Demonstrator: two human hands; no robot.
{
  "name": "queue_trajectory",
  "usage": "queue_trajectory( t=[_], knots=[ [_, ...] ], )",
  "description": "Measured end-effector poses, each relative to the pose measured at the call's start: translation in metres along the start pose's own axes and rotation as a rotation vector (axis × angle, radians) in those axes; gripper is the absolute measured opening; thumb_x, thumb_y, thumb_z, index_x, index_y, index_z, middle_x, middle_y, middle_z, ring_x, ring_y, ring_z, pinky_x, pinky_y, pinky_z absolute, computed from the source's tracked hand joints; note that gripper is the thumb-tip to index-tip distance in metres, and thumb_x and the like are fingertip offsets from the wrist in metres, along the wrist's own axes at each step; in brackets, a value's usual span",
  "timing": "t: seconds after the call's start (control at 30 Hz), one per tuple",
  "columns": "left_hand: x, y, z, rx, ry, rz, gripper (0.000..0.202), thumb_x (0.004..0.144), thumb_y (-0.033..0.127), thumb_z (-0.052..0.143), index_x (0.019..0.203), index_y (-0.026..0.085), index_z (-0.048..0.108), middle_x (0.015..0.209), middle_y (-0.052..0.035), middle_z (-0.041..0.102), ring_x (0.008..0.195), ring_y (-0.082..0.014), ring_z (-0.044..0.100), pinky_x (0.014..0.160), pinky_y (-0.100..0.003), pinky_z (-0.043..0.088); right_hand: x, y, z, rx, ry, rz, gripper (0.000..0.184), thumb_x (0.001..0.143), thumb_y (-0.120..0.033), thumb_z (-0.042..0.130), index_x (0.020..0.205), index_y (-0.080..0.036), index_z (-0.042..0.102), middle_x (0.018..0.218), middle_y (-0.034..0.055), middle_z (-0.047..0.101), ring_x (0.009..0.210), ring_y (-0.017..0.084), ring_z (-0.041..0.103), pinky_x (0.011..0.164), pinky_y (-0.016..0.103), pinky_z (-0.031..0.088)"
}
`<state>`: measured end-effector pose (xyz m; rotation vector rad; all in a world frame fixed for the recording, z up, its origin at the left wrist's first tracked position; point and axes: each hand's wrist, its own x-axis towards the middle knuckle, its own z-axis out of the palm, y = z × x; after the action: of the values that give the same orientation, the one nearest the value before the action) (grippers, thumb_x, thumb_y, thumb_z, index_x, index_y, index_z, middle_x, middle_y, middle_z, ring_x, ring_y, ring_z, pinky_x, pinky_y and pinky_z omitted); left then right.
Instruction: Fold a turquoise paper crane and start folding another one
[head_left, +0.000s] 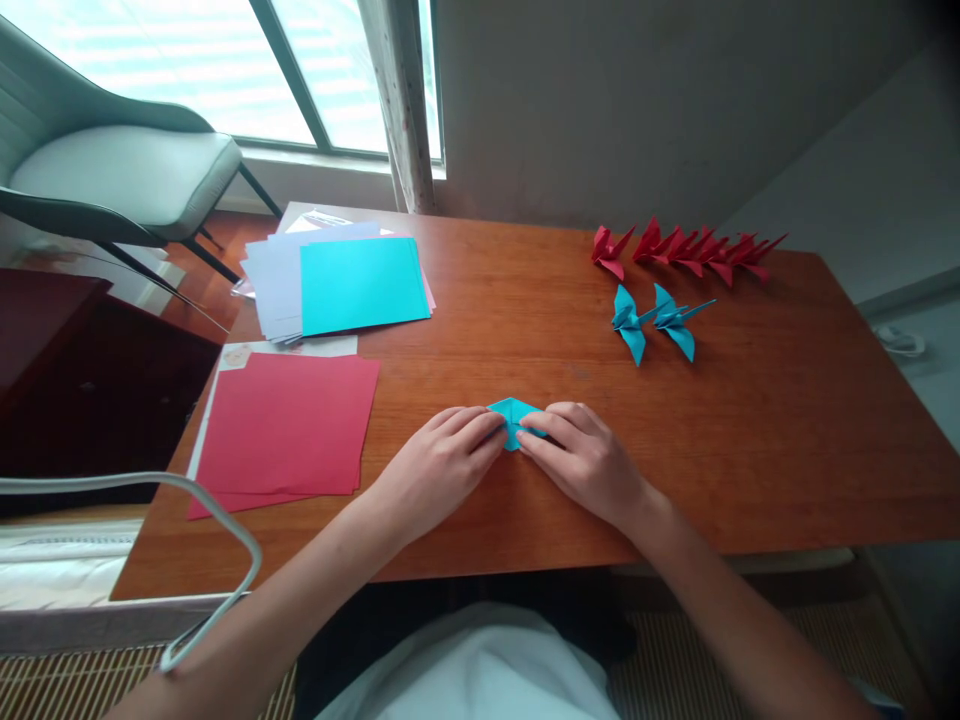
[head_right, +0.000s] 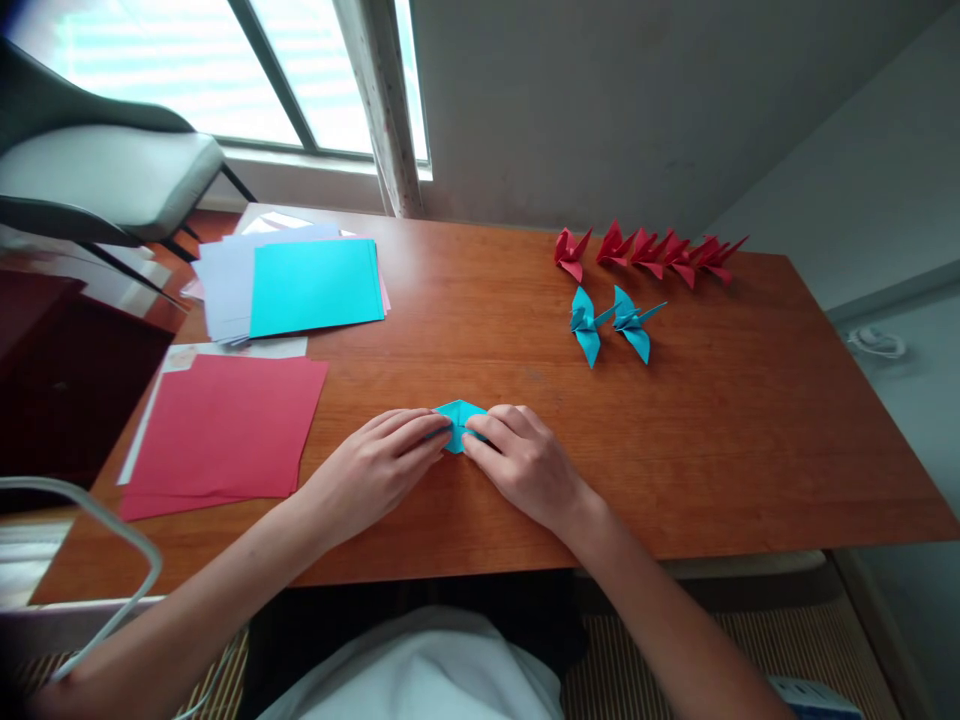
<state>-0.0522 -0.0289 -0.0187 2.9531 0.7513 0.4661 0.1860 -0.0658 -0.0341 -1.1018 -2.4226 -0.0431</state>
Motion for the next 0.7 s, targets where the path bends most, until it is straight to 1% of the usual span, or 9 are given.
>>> queue_trajectory(
  t=[0.1, 0.23, 0.37, 0.5, 0.7],
  knots=[
    [0.0021, -0.0002, 0.0016, 0.004, -0.008, -0.009, 0.019, 0.100, 0.018, 0.053, 0.109, 0.014, 0.069, 0.119, -0.0086, 0.070, 0.114, -0.0237, 0.065, 0.102, -0.038, 0.053, -0.0010, -0.0007, -0.0006, 0.001, -0.004, -0.013, 0.018, 0.096, -0.012, 0.061, 0.106, -0.020, 0.074, 0.103, 0.0071, 0.076, 0.096, 0.023, 0.064, 0.086, 0.039, 0.052],
    [0.0028, 0.0006, 0.0037, 0.016, 0.014, -0.017, 0.015, 0.101, 0.022, 0.054, 0.104, 0.018, 0.069, 0.118, -0.0067, 0.071, 0.113, -0.0231, 0.065, 0.098, -0.037, 0.054, -0.0019, -0.0013, 0.0001, -0.011, 0.014, -0.018, 0.016, 0.097, -0.012, 0.061, 0.105, -0.019, 0.073, 0.102, 0.0060, 0.076, 0.095, 0.021, 0.064, 0.084, 0.038, 0.051],
    [0.0021, -0.0001, 0.0052, 0.014, 0.062, -0.019, 0.014, 0.100, 0.021, 0.057, 0.106, 0.018, 0.069, 0.124, -0.0052, 0.071, 0.112, -0.0227, 0.065, 0.095, -0.037, 0.054, -0.0035, -0.0009, 0.0017, -0.001, 0.039, -0.036, 0.014, 0.096, -0.011, 0.062, 0.104, -0.016, 0.072, 0.099, 0.0069, 0.076, 0.091, 0.021, 0.065, 0.079, 0.036, 0.051],
    [0.0010, -0.0023, 0.0067, -0.004, 0.074, -0.020, 0.015, 0.099, 0.020, 0.059, 0.109, 0.018, 0.069, 0.124, -0.0045, 0.072, 0.112, -0.0224, 0.065, 0.095, -0.038, 0.054, -0.0048, -0.0005, 0.0021, -0.002, 0.048, -0.027, 0.014, 0.094, -0.010, 0.064, 0.104, -0.016, 0.072, 0.101, 0.0069, 0.075, 0.090, 0.021, 0.065, 0.080, 0.036, 0.052],
    [0.0009, -0.0027, 0.0068, -0.011, 0.107, -0.042, 0.014, 0.098, 0.019, 0.059, 0.108, 0.020, 0.069, 0.122, -0.0029, 0.073, 0.109, -0.0224, 0.067, 0.092, -0.037, 0.054, -0.0056, -0.0032, 0.0022, -0.017, 0.010, 0.014, 0.016, 0.094, -0.010, 0.063, 0.105, -0.017, 0.072, 0.099, 0.0066, 0.074, 0.090, 0.021, 0.065, 0.079, 0.036, 0.050]
  ],
)
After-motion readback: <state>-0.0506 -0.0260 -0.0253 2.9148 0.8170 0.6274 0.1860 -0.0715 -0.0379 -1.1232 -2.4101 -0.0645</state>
